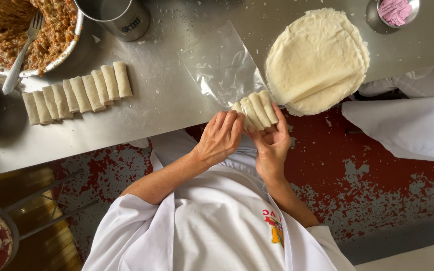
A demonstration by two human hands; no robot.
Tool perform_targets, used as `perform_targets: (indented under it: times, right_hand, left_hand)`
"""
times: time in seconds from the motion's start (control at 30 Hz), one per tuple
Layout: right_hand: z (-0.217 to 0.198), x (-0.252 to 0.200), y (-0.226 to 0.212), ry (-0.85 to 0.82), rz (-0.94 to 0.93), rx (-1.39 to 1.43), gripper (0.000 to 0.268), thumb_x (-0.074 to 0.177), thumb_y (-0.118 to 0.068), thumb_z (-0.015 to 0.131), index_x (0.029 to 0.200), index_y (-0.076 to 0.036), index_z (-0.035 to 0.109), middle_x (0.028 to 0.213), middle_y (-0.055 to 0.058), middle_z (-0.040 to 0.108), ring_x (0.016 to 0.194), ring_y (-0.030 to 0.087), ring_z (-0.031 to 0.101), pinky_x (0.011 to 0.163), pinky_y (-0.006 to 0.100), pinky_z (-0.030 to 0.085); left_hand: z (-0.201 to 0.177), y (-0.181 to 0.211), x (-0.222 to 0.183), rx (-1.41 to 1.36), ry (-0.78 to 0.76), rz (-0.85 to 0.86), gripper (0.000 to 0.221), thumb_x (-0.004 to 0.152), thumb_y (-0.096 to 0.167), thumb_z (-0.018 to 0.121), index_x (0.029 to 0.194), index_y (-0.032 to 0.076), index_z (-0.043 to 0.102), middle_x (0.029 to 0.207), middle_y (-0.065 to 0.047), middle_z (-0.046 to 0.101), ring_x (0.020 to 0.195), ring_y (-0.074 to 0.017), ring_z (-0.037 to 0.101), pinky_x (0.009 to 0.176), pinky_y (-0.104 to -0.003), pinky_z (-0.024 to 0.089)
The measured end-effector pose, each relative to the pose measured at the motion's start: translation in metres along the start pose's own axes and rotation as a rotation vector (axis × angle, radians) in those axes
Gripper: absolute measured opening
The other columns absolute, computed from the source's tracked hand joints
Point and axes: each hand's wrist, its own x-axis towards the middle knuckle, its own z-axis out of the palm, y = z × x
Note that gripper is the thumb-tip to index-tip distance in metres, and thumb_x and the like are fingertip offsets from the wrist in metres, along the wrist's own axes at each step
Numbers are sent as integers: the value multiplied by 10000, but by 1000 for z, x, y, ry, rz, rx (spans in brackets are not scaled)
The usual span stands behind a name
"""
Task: The person picks up spring rolls from a table and places them into a plastic bag by hand, then seals the bag with a label.
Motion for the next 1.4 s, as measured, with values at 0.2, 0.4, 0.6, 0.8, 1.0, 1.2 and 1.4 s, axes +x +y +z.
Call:
perform_targets:
  times: [0.2, 0.4, 0.6, 0.8, 1.0, 1.2, 1.4]
  right_hand:
    - [-2, 11, 10, 52, 8, 51, 688, 922, 107, 678, 1526, -47, 389, 1371, 289, 617, 1196, 365, 677, 945, 490, 644]
    - [12, 4, 6, -17, -100, -122, 747, 895, 171, 688, 1544, -31, 376, 1310, 289, 646, 1178, 318, 668, 933, 436, 639]
    - [-29, 6, 68, -105, -112, -175, 801, 846, 211, 712, 1548, -47, 424, 1180, 243, 699, 1109, 274, 686, 873, 383, 643]
    - [5, 21, 15, -74, 40, -13, 755, 884, 172, 663, 1559, -48, 405, 1242, 260, 680, 1101, 286, 708, 935, 423, 629]
    - [11, 30, 17, -281, -124, -419, 539, 765, 142, 765, 1289, 41, 689, 528, -13, 458, 662, 23, 412, 617, 259, 465]
    - [29, 44, 5, -208, -37, -170, 789, 914, 104, 683, 1594, -59, 318, 1444, 215, 589, 1269, 267, 628, 1012, 339, 602]
    - [21, 44, 52, -398, -108, -869, 816, 887, 51, 692, 1598, -173, 359, 1235, 10, 720, 1147, 66, 687, 1048, 251, 559]
  left_hand:
    - [-5, 0, 1, -53, 15, -18, 79, 988, -21, 520, 974, -43, 595, 806, -148, 491, 652, -274, 520, 615, -311, 510]
    - [-4, 5, -1, -123, 14, -34, 140, 996, -19, 458, 1011, -33, 597, 817, -142, 473, 663, -268, 505, 608, -302, 511]
    - [-3, -1, 13, -4, -46, -61, 88, 945, -29, 492, 957, -30, 579, 770, -109, 448, 656, -265, 529, 550, -292, 506]
    - [-14, 0, 19, -29, -84, -44, 91, 912, -58, 476, 903, 1, 545, 755, -83, 407, 644, -251, 500, 540, -278, 482]
    - [-8, 4, 24, -103, -26, -35, 151, 963, -24, 407, 847, 26, 490, 766, -100, 379, 652, -292, 481, 549, -303, 461]
    - [1, 14, 0, -198, -70, -22, 112, 919, -59, 446, 842, -1, 502, 779, -132, 439, 662, -311, 513, 543, -334, 472]
    - [0, 14, 17, -246, -22, -63, 152, 942, -64, 426, 817, -2, 485, 783, -150, 427, 667, -333, 505, 546, -350, 470]
